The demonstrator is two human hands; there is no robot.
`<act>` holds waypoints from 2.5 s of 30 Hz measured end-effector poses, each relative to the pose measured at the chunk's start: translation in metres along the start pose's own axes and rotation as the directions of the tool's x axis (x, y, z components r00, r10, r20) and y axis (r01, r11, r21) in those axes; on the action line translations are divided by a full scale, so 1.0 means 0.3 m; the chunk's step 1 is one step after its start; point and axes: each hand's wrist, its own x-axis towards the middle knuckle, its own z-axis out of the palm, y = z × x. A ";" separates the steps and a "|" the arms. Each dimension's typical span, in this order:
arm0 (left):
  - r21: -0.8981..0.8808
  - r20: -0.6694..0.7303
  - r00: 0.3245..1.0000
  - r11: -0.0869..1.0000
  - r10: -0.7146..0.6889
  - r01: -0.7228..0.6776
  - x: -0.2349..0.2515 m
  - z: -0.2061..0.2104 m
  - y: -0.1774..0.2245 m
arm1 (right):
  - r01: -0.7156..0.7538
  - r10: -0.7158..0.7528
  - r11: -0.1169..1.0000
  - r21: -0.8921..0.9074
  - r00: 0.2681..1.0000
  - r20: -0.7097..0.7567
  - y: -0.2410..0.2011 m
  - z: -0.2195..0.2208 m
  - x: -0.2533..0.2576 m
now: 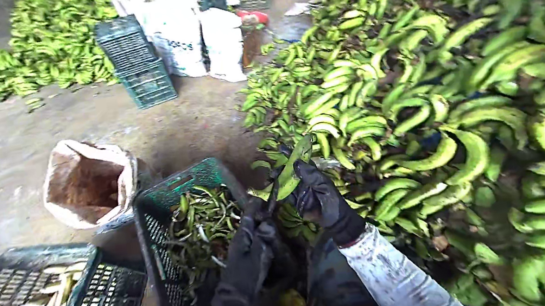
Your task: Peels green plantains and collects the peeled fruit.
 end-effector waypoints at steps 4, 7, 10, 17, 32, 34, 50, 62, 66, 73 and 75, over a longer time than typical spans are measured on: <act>0.003 -0.055 0.998 1.000 0.011 -0.010 -0.049 -0.052 -0.018 | -0.063 0.062 0.995 0.073 0.998 0.008 0.063 0.069 -0.011; 0.010 -0.114 0.993 1.000 0.018 -0.017 -0.082 -0.066 -0.031 | -0.106 0.105 0.990 0.097 0.994 0.010 0.098 0.100 -0.017; -0.132 -0.178 0.984 0.991 -0.019 -0.005 -0.095 -0.061 -0.047 | -0.094 0.094 0.994 0.047 0.996 0.007 0.128 0.124 -0.028; 0.279 -0.280 0.950 0.959 0.139 -0.058 -0.098 -0.089 -0.108 | -0.083 0.078 0.995 -0.061 0.993 -0.089 0.184 0.140 -0.017; -0.350 0.024 0.992 0.929 -0.121 0.122 -0.124 -0.311 -0.061 | -0.449 0.604 0.781 -0.433 0.718 0.345 0.130 0.058 0.095; -0.307 0.003 0.996 0.947 -0.095 0.091 -0.124 -0.313 -0.030 | -0.467 0.649 0.744 -0.478 0.673 0.354 0.101 0.059 0.110; -0.019 -0.153 0.947 0.959 -0.284 0.284 -0.096 -0.228 -0.186 | -0.306 0.289 0.946 -0.111 0.947 -0.142 0.182 0.063 0.151; 0.092 -0.121 0.988 0.990 -0.092 0.103 -0.145 -0.103 -0.198 | -0.023 -0.010 0.995 -0.097 0.942 -0.335 0.293 0.153 0.154; 0.079 -0.119 0.988 0.991 -0.102 0.111 -0.147 -0.102 -0.211 | -0.049 0.033 0.998 -0.035 0.931 -0.363 0.285 0.172 0.148; 0.113 -0.176 0.981 0.988 -0.083 0.104 -0.125 -0.146 -0.285 | -0.314 0.356 0.927 0.203 0.907 -0.226 0.337 0.250 0.058; 0.132 -0.180 0.980 0.985 -0.089 0.114 -0.130 -0.157 -0.295 | -0.366 0.403 0.911 0.190 0.889 -0.219 0.340 0.251 0.051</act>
